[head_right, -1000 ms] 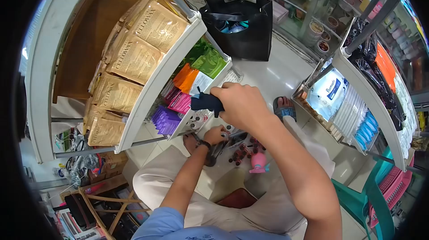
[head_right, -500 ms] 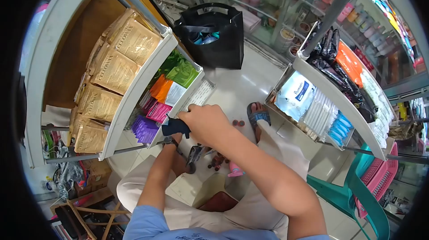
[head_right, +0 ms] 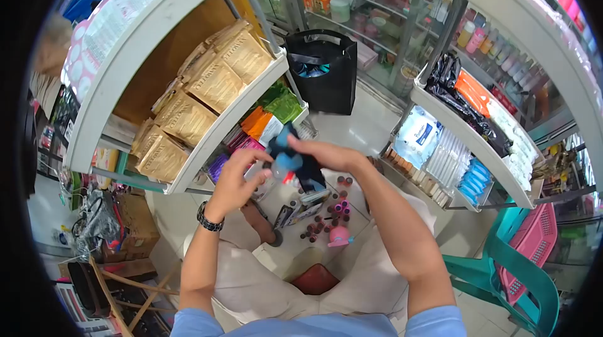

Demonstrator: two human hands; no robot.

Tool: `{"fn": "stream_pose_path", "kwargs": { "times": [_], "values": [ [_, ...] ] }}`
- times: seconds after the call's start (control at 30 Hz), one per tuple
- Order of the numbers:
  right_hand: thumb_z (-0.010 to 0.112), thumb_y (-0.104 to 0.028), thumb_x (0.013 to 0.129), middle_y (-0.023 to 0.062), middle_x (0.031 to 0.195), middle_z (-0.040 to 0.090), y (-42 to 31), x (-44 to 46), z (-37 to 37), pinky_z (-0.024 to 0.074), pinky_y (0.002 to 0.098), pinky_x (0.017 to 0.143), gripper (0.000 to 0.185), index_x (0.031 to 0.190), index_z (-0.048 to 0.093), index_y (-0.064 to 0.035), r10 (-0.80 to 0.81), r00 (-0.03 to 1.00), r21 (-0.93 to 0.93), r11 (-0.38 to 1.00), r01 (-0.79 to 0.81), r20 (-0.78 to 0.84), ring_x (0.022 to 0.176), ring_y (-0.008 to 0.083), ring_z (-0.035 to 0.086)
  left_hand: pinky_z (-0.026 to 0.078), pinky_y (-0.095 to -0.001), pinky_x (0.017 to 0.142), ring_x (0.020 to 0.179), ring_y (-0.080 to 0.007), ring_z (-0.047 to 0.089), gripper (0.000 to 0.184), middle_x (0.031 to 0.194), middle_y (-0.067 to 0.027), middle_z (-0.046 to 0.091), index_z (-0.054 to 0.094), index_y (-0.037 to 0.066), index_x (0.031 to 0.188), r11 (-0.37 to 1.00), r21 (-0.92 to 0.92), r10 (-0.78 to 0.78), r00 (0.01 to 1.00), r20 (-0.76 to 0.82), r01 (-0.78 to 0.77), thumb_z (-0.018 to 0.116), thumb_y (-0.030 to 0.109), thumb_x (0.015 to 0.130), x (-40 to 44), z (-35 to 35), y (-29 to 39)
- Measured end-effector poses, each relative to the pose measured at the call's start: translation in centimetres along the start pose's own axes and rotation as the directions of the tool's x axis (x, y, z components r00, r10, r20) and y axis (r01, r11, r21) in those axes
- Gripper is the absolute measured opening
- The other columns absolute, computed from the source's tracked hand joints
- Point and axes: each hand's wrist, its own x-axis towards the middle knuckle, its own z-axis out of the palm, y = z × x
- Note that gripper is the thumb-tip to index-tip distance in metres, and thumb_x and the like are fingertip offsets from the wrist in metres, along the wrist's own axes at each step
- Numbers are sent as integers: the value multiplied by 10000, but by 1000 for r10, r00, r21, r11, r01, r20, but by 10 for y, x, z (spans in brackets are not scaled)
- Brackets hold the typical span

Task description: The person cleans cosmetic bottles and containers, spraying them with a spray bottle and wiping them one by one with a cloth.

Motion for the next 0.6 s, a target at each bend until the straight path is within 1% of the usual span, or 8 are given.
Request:
{"fn": "stream_pose_path", "kwargs": {
  "times": [0.07,0.1,0.27,0.4,0.43,0.5,0.57,0.6],
  "values": [
    [641,-461,949,40,1022,660,-1,-5,19,483,265,840,520,1255,604,-41,-265,959,102,961,256,96,889,124,582,484,-295,806,845,-176,586,271,955,-55,615,616,70,1070,994,-105,-24,977,-212,2,741,84,830,1,-8,4],
    [641,-461,949,40,1022,660,-3,-4,26,483,265,840,520,1255,604,-41,-255,961,77,966,247,109,889,124,582,484,-295,806,845,-176,586,271,955,-55,615,616,70,1070,993,-116,-29,971,-238,2,741,84,830,4,-10,3],
    [669,-330,942,51,995,663,-10,17,61,493,257,790,427,1227,587,-23,-351,914,133,915,380,-203,859,124,597,480,-273,798,859,-142,579,244,977,-50,621,590,81,1115,928,-372,-221,830,-512,17,700,166,915,19,-16,-5],
    [643,-328,955,44,925,647,-15,26,70,485,245,706,370,1131,597,-7,-219,878,315,874,371,-425,796,120,588,488,-280,728,817,-137,574,321,964,-56,620,584,62,1134,686,-721,-397,880,-261,96,617,350,997,27,-1,-30],
    [643,-328,955,44,925,647,-16,27,70,485,245,706,370,1131,597,-7,-220,878,309,876,370,-426,796,120,588,497,-290,731,826,-142,579,382,989,-69,605,550,56,1187,662,-733,-398,902,-167,156,562,400,1021,26,4,-27],
    [633,-340,963,41,918,643,-14,30,68,480,249,714,369,1120,600,-8,-203,772,278,853,442,-603,805,117,585,506,-299,734,834,-147,584,445,1015,-83,589,516,51,1240,632,-746,-400,913,-82,210,506,451,1044,22,17,-18],
    [623,-352,971,38,911,639,-11,37,65,476,252,722,370,1109,602,-10,-180,637,232,830,508,-749,815,115,582,526,-309,691,794,-170,612,538,1079,-120,559,420,44,1348,539,-784,-299,940,164,308,444,495,1056,16,27,-10],
    [615,-362,978,39,916,641,-10,41,65,471,255,736,373,1107,606,-12,-182,607,193,845,499,-773,822,118,579,528,-311,660,760,-179,626,552,1080,-128,555,385,47,1381,448,-834,-326,928,183,322,425,495,1062,13,27,10]
  ]
}}
